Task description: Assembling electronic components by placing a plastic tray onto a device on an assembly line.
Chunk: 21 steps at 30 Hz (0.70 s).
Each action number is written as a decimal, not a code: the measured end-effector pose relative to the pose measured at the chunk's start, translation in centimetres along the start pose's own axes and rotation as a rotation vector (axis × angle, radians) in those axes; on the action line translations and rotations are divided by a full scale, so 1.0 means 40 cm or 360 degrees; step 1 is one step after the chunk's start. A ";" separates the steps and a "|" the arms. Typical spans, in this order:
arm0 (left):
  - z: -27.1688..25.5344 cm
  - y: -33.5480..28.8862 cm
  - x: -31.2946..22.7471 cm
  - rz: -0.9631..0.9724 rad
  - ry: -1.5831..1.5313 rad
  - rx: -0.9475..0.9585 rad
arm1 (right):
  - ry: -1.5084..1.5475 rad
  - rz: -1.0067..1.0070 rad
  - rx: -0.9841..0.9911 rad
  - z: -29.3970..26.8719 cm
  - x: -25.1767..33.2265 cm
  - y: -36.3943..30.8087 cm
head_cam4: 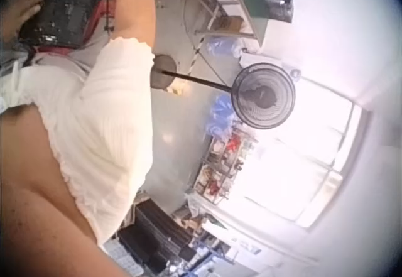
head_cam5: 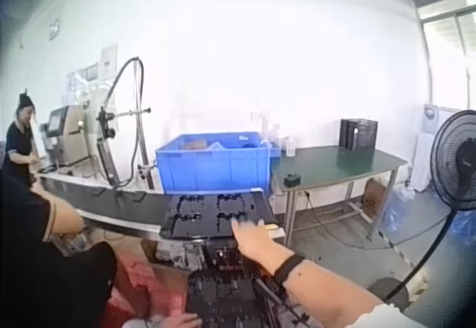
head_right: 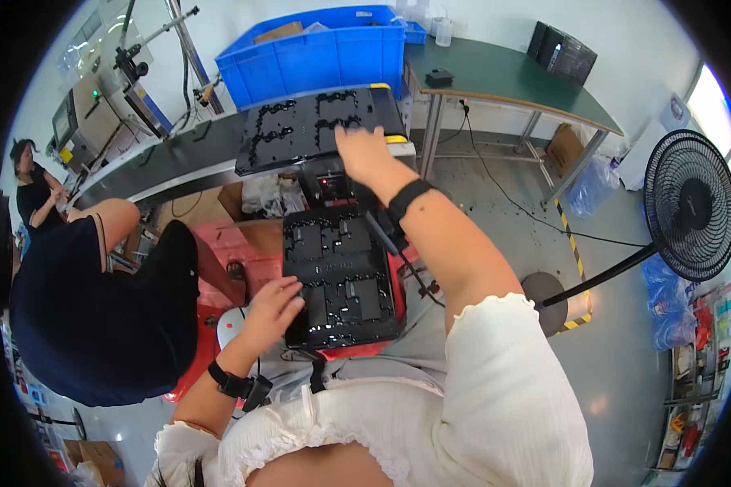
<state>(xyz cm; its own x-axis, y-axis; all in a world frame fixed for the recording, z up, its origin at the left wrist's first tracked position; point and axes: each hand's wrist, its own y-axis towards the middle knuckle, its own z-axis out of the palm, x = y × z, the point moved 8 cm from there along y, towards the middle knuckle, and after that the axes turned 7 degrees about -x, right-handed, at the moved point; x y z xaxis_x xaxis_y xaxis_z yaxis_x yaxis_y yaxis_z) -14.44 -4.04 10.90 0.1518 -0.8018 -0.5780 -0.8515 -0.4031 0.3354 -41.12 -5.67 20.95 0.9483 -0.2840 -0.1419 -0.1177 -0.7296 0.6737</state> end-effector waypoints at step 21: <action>0.152 0.009 0.374 -0.0896 -0.0386 0.0111 | 0.0386 0.0162 0.1413 -0.049 0.263 -0.499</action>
<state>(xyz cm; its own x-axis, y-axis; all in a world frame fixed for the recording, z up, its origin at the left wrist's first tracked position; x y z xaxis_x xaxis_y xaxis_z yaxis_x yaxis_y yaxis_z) -15.54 -13.49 -2.16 0.4761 -0.3475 -0.8078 -0.7058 -0.6990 -0.1153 -28.22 7.14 7.44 0.9449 -0.3079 0.1110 -0.2915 -0.9459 -0.1423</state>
